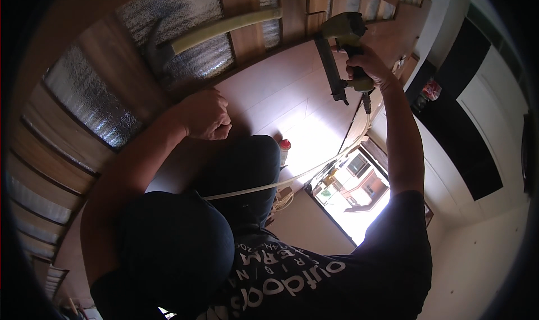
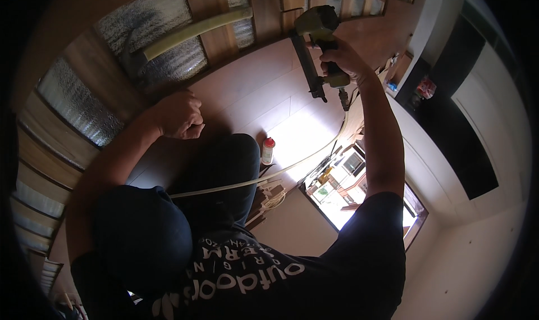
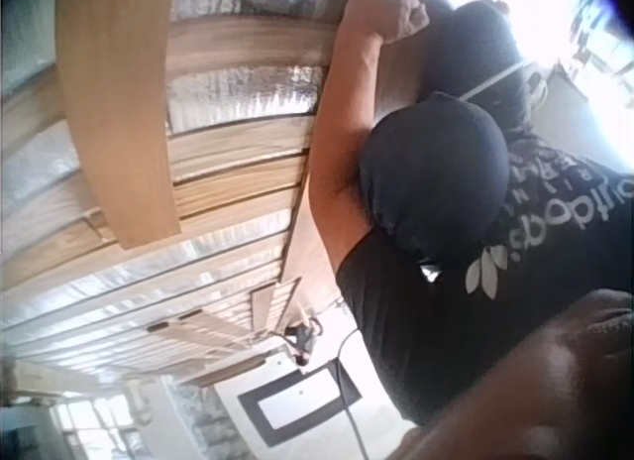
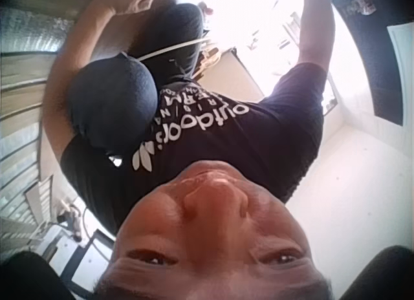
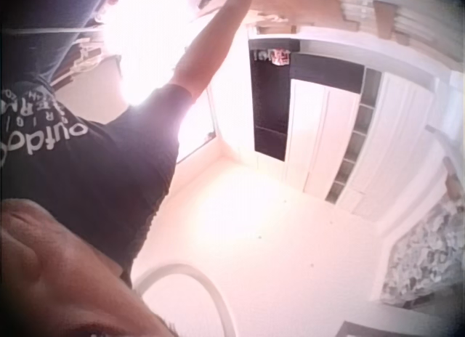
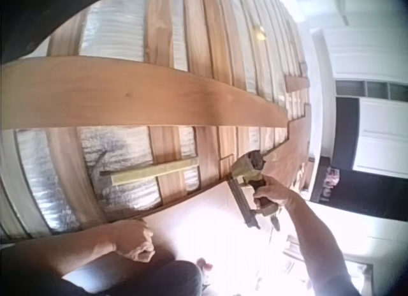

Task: The person installs wood floorboards onto a subfloor by applying glue to the edges, positioning them, and securing them with a hammer and a pneumatic nail gun.

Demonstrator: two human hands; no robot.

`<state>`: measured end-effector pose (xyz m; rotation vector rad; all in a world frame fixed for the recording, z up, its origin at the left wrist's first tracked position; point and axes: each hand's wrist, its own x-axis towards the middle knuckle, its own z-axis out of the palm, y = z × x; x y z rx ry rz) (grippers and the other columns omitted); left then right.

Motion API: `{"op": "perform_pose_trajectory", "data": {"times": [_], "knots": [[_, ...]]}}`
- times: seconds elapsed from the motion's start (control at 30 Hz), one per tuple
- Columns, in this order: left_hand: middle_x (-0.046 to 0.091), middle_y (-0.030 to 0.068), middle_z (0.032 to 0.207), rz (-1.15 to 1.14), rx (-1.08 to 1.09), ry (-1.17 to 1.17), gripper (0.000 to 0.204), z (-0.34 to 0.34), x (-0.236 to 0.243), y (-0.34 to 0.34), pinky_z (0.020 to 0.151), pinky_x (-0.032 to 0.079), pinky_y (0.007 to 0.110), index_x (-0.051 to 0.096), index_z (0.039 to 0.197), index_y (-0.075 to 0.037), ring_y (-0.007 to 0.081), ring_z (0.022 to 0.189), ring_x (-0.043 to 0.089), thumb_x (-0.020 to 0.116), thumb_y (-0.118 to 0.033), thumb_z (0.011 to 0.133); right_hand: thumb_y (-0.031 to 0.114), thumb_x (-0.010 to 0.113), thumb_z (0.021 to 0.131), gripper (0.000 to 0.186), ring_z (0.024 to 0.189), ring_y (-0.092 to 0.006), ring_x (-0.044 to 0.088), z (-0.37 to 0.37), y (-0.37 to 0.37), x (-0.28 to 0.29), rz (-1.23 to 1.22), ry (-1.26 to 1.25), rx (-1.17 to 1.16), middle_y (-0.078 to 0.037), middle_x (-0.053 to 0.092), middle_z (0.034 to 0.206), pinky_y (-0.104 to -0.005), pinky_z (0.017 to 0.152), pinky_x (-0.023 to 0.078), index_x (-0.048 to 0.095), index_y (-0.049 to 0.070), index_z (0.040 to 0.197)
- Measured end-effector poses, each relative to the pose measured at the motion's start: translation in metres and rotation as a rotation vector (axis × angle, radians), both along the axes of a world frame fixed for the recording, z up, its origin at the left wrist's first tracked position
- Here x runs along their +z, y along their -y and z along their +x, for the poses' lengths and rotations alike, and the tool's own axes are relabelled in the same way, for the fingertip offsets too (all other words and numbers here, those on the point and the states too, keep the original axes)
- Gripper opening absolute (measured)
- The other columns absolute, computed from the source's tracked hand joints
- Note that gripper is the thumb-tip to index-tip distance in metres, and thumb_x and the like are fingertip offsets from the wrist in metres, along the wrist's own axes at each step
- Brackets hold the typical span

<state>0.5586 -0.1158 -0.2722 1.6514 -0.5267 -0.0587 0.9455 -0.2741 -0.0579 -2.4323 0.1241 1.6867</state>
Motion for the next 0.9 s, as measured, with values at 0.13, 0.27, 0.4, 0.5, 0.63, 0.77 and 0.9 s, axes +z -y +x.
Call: {"op": "perform_pose_trajectory", "data": {"times": [0.13, 0.27, 0.4, 0.5, 0.63, 0.77, 0.9], "knots": [[0.057, 0.0052, 0.057, -0.003, -0.007, -0.017, 0.034, -0.001, 0.000, 0.000, 0.076, 0.050, 0.042, 0.056, 0.053, -0.013, 0.0260, 0.068, 0.058, 0.073, -0.022, 0.081, 0.000, 0.061, 0.088, 0.051, 0.064, -0.0177, 0.062, 0.002, -0.014, -0.004, -0.095, -0.025, 0.064, -0.008, 0.064, 0.076, -0.0353, 0.063, 0.055, 0.057, 0.003, 0.138], [0.057, 0.0053, 0.058, 0.007, 0.016, 0.021, 0.036, -0.004, -0.005, 0.002, 0.076, 0.050, 0.042, 0.056, 0.053, -0.013, 0.0262, 0.068, 0.058, 0.072, -0.023, 0.083, 0.006, 0.066, 0.087, 0.045, 0.065, -0.0159, 0.063, 0.002, -0.018, -0.009, -0.151, 0.038, 0.094, -0.006, 0.064, 0.078, -0.0348, 0.065, 0.057, 0.063, 0.004, 0.132], [0.057, 0.0051, 0.058, 0.045, -0.009, 0.029, 0.036, -0.004, -0.005, 0.004, 0.078, 0.051, 0.041, 0.057, 0.054, -0.013, 0.0261, 0.069, 0.059, 0.072, -0.024, 0.085, 0.005, 0.066, 0.087, 0.038, 0.067, -0.0165, 0.065, 0.001, 0.002, 0.001, -0.050, -0.025, 0.049, -0.007, 0.064, 0.078, -0.0344, 0.064, 0.057, 0.062, 0.002, 0.124], [0.058, 0.0060, 0.059, 0.093, -0.028, -0.012, 0.034, -0.004, 0.005, -0.001, 0.080, 0.052, 0.042, 0.061, 0.057, -0.012, 0.0259, 0.070, 0.060, 0.071, -0.025, 0.087, 0.004, 0.066, 0.087, 0.041, 0.068, -0.0178, 0.066, -0.047, 0.026, 0.022, 0.120, 0.135, -0.083, -0.007, 0.062, 0.077, -0.0355, 0.066, 0.058, 0.057, 0.001, 0.127], [0.060, 0.0074, 0.062, 0.177, -0.033, 0.011, 0.030, -0.008, 0.003, 0.002, 0.082, 0.053, 0.044, 0.064, 0.060, -0.011, 0.0277, 0.071, 0.063, 0.069, -0.024, 0.087, 0.002, 0.065, 0.093, 0.041, 0.076, -0.0191, 0.068, -0.118, 0.029, 0.075, 0.224, 0.226, -0.188, -0.006, 0.065, 0.095, -0.0392, 0.073, 0.061, 0.054, 0.002, 0.132], [0.064, 0.0069, 0.068, 0.229, 0.063, 0.195, 0.028, -0.038, -0.006, 0.004, 0.081, 0.052, 0.044, 0.064, 0.063, -0.010, 0.0298, 0.073, 0.061, 0.068, -0.023, 0.088, 0.012, 0.070, 0.092, 0.045, 0.071, -0.0168, 0.069, -0.209, 0.019, 0.105, 0.283, 0.074, 0.029, -0.006, 0.066, 0.080, -0.0332, 0.071, 0.061, 0.053, 0.004, 0.133], [0.059, 0.0056, 0.065, 0.198, 0.295, -0.017, 0.033, -0.182, 0.018, -0.062, 0.072, 0.050, 0.045, 0.060, 0.065, -0.011, 0.0296, 0.069, 0.057, 0.068, -0.025, 0.094, 0.012, 0.078, 0.084, 0.066, 0.075, -0.0132, 0.067, -0.317, -0.042, 0.094, 0.309, -0.034, 0.176, -0.005, 0.066, 0.087, -0.0285, 0.071, 0.057, 0.046, 0.001, 0.141]]}}
